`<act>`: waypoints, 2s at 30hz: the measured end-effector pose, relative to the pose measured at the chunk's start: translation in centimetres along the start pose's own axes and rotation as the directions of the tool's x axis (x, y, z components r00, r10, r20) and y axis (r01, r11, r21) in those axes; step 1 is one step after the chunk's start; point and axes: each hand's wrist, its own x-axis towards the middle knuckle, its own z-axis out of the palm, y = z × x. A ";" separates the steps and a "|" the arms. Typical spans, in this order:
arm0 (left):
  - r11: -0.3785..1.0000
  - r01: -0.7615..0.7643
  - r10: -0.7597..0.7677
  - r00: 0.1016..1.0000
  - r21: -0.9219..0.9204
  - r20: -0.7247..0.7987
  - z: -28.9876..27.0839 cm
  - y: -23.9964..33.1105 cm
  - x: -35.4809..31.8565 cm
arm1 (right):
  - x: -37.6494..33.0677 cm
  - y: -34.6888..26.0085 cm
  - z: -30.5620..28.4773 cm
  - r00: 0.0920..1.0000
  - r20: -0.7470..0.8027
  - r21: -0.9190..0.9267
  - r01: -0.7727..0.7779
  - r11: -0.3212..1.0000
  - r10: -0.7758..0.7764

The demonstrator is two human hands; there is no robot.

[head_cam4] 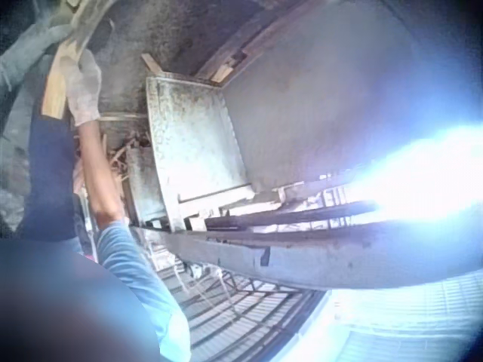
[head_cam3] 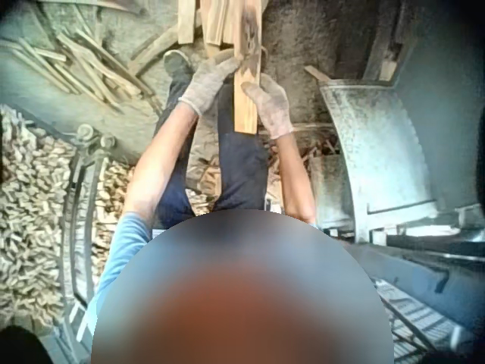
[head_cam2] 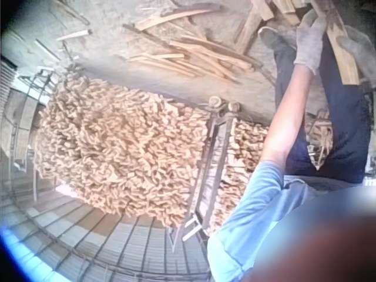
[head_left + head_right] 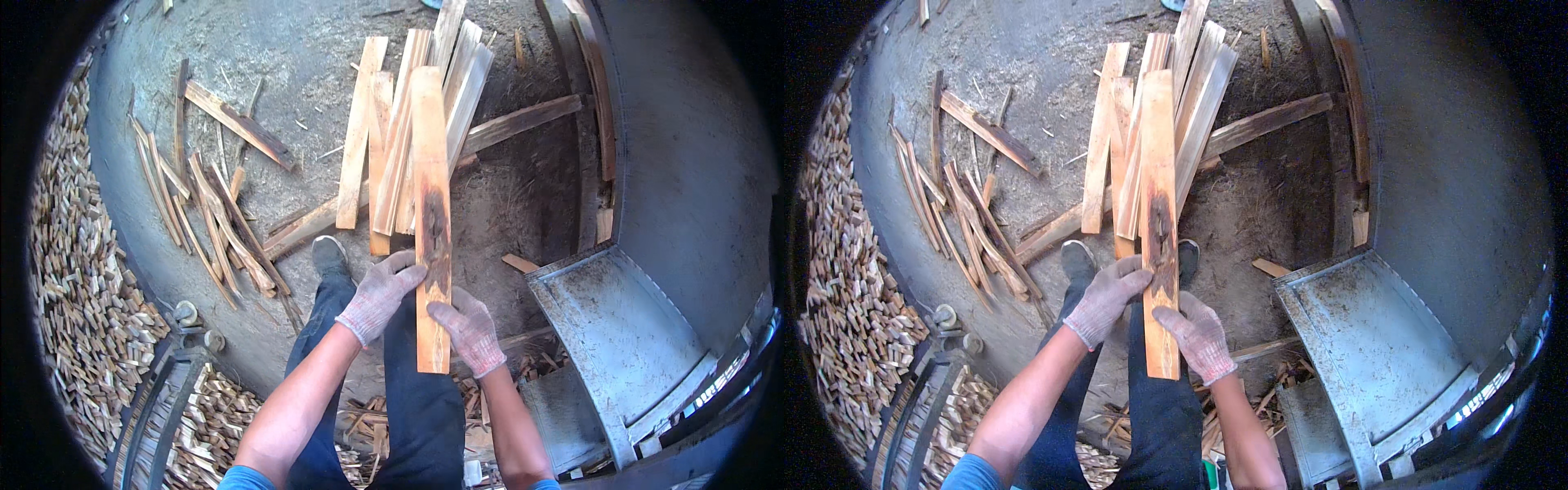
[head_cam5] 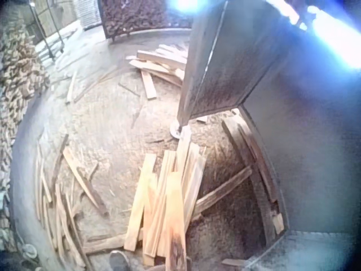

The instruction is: The person gathers wooden planks from a pile on the floor and stacks them onto a metal rack. The person repeatedly picks up bundles of planks, aligns them, and places them on the rack in a warehouse setting.

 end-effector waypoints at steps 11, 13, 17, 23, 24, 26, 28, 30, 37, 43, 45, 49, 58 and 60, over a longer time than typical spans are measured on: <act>0.874 -0.089 0.003 0.984 0.478 0.178 5.6 -2.3 -8.6 | 2.3 0.6 1.2 0.912 -0.354 -0.520 -0.006 0.854 -0.209; 0.823 -0.173 0.039 0.967 0.541 0.251 4.3 -3.9 -8.9 | 0.7 4.8 1.0 0.854 -0.428 -0.601 -0.023 0.799 -0.297; 0.779 -0.052 -0.030 0.992 0.625 0.120 0.3 -5.3 -9.5 | -4.8 14.2 0.1 0.813 -0.536 -0.503 -0.090 0.860 -0.229; 0.785 0.046 -0.065 0.998 0.618 0.008 -4.5 -6.2 -10.3 | -9.1 16.1 1.0 0.856 -0.498 -0.540 -0.178 0.823 -0.141; 0.779 0.053 -0.057 0.998 0.625 -0.014 -5.4 -6.7 -10.0 | -8.3 16.8 0.9 0.873 -0.482 -0.531 -0.224 0.817 -0.074; 0.774 0.089 -0.055 0.996 0.626 -0.073 -6.7 -7.4 -9.5 | -5.7 17.0 0.4 0.873 -0.462 -0.527 -0.126 0.840 -0.159; 0.804 0.152 -0.089 0.987 0.576 -0.136 -7.9 -7.0 -9.0 | -2.7 13.6 0.1 0.877 -0.451 -0.451 -0.063 0.890 -0.167; 0.855 0.162 -0.082 0.980 0.492 -0.179 -9.0 -7.0 -8.3 | 0.7 8.5 -0.5 0.883 -0.439 -0.291 0.036 0.956 -0.167; 0.817 0.083 0.054 0.974 0.571 -0.219 -13.1 -5.6 -1.1 | 13.7 -7.3 -3.1 0.889 -0.322 -0.280 0.239 0.930 -0.325; 0.849 0.038 0.146 0.942 0.528 -0.303 -15.3 -3.5 8.7 | 20.0 -5.4 -2.2 0.914 -0.363 -0.528 -0.043 0.848 -0.180; 0.829 0.015 0.205 0.922 0.559 -0.330 -15.1 -2.3 11.4 | 22.4 -2.1 -3.3 0.929 -0.360 -0.554 -0.136 0.822 -0.089; 0.834 -0.035 0.265 0.900 0.551 -0.345 -15.0 -1.4 16.5 | 26.2 1.1 -4.1 0.940 -0.324 -0.164 0.055 0.985 -0.106; 0.953 -0.163 0.196 0.975 0.256 -0.105 -9.5 0.0 20.7 | 26.7 2.5 -4.1 0.999 0.033 0.353 -0.045 0.934 0.036; 0.895 -0.140 0.191 0.978 0.424 -0.080 -9.8 0.4 21.1 | 25.1 1.7 -2.2 0.992 -0.094 0.044 0.085 0.995 -0.080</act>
